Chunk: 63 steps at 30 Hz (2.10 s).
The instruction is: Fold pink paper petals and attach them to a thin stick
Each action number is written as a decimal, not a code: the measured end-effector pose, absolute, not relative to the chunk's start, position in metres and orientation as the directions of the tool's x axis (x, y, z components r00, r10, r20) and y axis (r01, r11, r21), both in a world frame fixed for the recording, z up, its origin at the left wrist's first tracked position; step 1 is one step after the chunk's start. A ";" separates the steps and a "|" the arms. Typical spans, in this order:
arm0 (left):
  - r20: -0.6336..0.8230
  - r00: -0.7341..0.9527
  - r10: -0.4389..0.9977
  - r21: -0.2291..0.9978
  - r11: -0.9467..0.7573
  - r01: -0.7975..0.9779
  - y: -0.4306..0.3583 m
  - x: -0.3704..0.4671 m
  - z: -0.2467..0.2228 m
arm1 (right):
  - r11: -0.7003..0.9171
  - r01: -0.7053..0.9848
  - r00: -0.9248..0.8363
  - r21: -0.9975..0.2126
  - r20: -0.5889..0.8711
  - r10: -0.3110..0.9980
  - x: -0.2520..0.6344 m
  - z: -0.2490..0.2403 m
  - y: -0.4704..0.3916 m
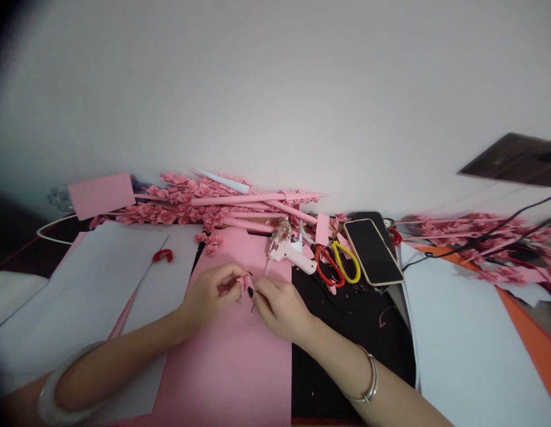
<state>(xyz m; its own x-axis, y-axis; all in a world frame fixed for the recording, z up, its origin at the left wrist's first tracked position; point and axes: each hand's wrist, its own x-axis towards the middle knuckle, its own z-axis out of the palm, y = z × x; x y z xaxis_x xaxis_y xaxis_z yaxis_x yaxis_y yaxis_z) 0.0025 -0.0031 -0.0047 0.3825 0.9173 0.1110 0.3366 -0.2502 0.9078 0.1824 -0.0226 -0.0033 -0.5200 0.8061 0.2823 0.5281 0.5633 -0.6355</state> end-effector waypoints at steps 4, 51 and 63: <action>0.104 0.396 0.912 0.912 -0.246 0.327 -0.002 0.001 0.000 | 0.481 0.542 -0.429 -0.689 0.265 0.864 0.183 -0.002 -0.022; -0.145 0.635 0.759 0.983 0.036 0.180 -0.001 0.002 -0.001 | 0.365 0.351 -0.428 -0.862 0.199 0.881 0.185 0.000 -0.020; -0.146 0.615 0.775 0.978 0.020 0.207 -0.002 0.002 -0.001 | 0.367 0.338 -0.434 -0.867 0.202 0.878 0.186 -0.003 -0.020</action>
<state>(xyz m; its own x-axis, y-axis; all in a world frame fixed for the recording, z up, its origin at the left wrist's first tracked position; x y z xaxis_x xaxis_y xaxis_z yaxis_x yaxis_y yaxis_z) 0.0022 -0.0021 -0.0015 0.6150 0.7748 -0.1463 0.2072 0.0202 0.9781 0.1861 -0.0200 -0.0025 -0.4340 0.8779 0.2024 0.3382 0.3670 -0.8666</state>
